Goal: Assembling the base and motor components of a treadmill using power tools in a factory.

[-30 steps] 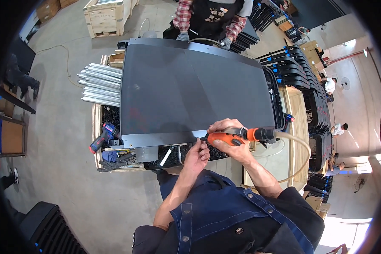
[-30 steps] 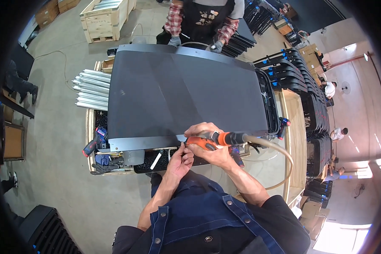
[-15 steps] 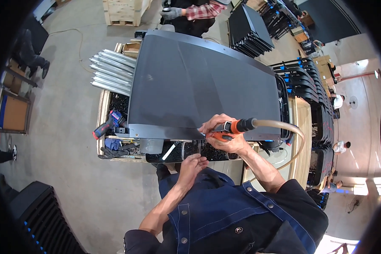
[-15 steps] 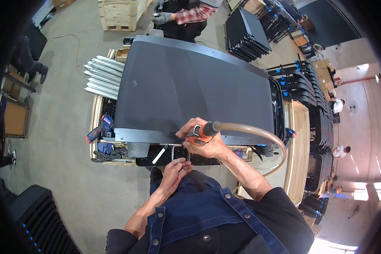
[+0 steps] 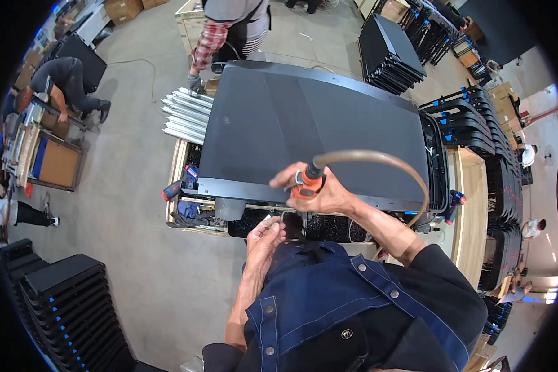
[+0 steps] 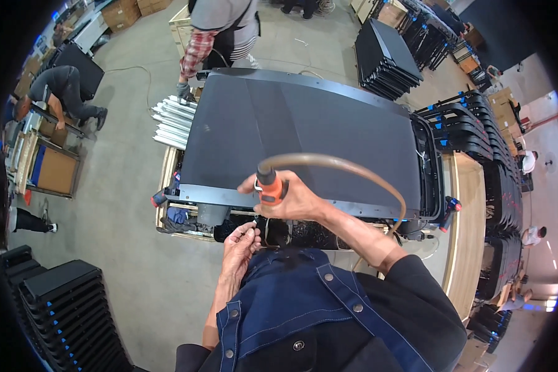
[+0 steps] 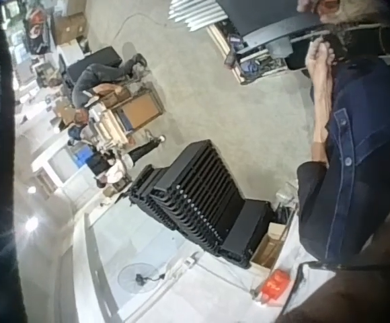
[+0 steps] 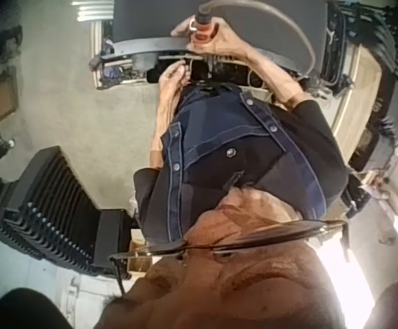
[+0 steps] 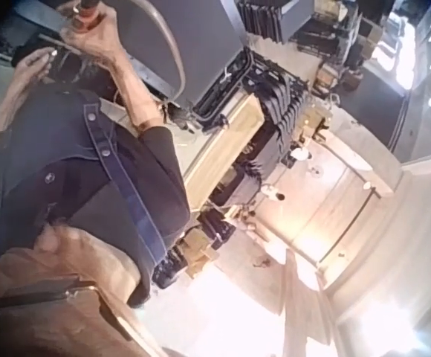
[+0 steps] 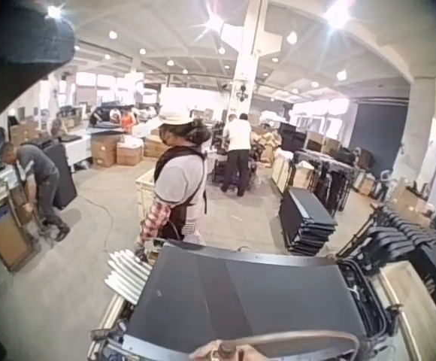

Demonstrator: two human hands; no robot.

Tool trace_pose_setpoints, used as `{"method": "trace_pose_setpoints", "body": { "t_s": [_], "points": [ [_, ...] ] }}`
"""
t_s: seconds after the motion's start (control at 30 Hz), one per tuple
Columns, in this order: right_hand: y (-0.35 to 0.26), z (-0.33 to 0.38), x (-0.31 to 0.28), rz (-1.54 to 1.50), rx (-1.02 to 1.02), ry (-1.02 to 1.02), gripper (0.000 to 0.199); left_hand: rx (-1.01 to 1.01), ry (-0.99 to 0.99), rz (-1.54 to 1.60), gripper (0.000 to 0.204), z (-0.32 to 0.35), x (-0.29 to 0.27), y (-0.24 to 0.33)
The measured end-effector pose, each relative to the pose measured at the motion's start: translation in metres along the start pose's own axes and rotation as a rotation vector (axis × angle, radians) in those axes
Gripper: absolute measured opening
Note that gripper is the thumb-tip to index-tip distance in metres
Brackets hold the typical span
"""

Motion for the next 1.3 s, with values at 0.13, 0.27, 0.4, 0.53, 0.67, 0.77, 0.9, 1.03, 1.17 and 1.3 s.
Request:
{"method": "trace_pose_setpoints", "body": {
  "t_s": [0.13, 0.27, 0.4, 0.53, 0.67, 0.77, 0.9, 1.03, 1.17, 1.3],
  "points": [
    [0.004, 0.011, -0.019, -0.238, -0.116, 0.08, 0.037, 0.1, 0.031, 0.068, 0.03, 0.006, 0.002, -0.001],
    [0.003, 0.025, -0.021, -0.743, -0.328, 0.256, 0.043, 0.166, 0.037, 0.199, 0.025, 0.011, -0.001, -0.007],
    [-0.01, 0.033, -0.014, -0.818, -0.316, 0.318, 0.04, 0.201, -0.07, 0.283, 0.023, 0.009, 0.014, 0.001],
    [-0.002, 0.029, -0.008, -0.848, -0.31, 0.385, 0.039, 0.219, -0.122, 0.274, 0.028, 0.007, 0.013, 0.012],
    [0.003, 0.014, 0.002, -0.838, -0.29, 0.452, 0.038, 0.257, -0.108, 0.231, 0.027, 0.01, 0.002, 0.029],
    [0.008, 0.002, 0.014, -0.825, -0.232, 0.571, 0.041, 0.309, -0.008, -0.077, 0.025, 0.018, -0.006, 0.053],
    [0.009, -0.025, 0.039, -0.812, -0.116, 0.771, 0.044, 0.346, 0.093, -0.371, 0.023, 0.021, -0.031, 0.082],
    [0.005, -0.059, 0.06, -0.69, -0.127, 0.737, 0.045, 0.145, -0.031, 0.056, 0.023, 0.009, -0.069, 0.098],
    [-0.011, -0.108, 0.079, -0.456, -0.291, 0.531, 0.043, 0.036, -0.211, 0.683, 0.026, -0.02, -0.076, 0.108],
    [-0.023, -0.15, 0.096, -0.201, -0.335, 0.373, 0.04, 0.035, -0.213, 0.866, 0.027, -0.035, -0.08, 0.116]
  ]
}}
Point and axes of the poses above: each hand's wrist, its own z-axis away from the middle knuckle, its own x-axis out of the palm, y = z × x, the point moved 4 cm from there along -z, towards the middle knuckle, and after that the axes turned 13 degrees about -y, right-handed, at the moved point
